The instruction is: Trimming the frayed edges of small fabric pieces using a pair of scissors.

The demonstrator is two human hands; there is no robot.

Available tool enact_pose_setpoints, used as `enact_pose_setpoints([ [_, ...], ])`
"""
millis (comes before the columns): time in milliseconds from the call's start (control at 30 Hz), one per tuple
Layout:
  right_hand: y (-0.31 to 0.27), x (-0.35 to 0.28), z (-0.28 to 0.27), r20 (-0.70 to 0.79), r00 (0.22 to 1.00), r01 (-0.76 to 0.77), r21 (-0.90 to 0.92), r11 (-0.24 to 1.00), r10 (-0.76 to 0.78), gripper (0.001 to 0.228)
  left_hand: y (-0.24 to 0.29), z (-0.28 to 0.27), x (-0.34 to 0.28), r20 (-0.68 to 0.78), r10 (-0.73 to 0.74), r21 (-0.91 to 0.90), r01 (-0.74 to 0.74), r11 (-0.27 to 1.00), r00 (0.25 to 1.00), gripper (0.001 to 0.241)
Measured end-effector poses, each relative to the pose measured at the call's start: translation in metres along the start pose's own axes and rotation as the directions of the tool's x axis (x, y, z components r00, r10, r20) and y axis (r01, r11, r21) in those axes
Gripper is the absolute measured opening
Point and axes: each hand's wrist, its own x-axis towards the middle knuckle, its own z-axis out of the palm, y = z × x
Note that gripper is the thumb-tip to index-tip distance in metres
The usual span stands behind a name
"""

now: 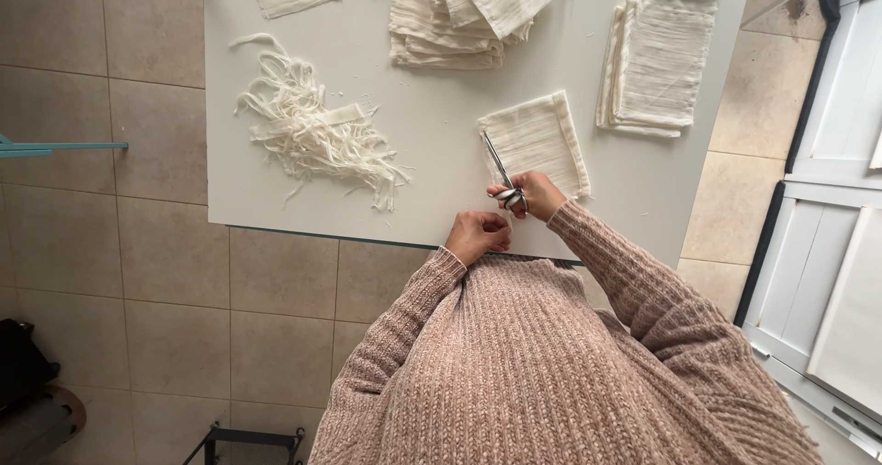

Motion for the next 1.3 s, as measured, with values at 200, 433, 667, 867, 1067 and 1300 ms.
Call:
enact_pose_setpoints([
  [200,-0.008,0.003,0.002,-0.017,1.000,0.006,0.007,1.000,-0.006,0.031,-0.003,0.000,0.002,0.004,-0.011,-0.001,0.011,1.000,1.000,0.016],
  [433,-0.018,0.011,0.002,0.012,1.000,0.008,0.092,0.996,-0.009,0.033,-0.003,0.000,0.002,0.005,0.007,0.060,-0.007,0.998,1.000,0.015],
  [667,-0.001,0.014,0.000,-0.012,0.999,0.048,0.040,0.998,-0.048,0.033,-0.008,-0.010,0.005,-0.087,0.030,0.319,0.000,0.948,0.996,0.020],
  [867,0.003,0.016,0.000,0.006,0.999,0.031,0.107,0.994,-0.032,0.033,0.041,-0.041,0.060,-0.339,0.644,0.767,-0.194,0.611,0.686,0.016],
  [1067,-0.001,0.013,0.004,-0.003,1.000,0.029,0.143,0.989,-0.028,0.039,0.073,-0.042,0.085,-0.380,0.609,0.751,-0.153,0.642,0.696,0.015],
  [1300,-0.016,0.015,0.002,0.015,1.000,0.004,0.157,0.988,-0.006,0.038,0.075,-0.039,0.086,-0.464,0.501,0.707,-0.035,0.706,0.731,0.008],
])
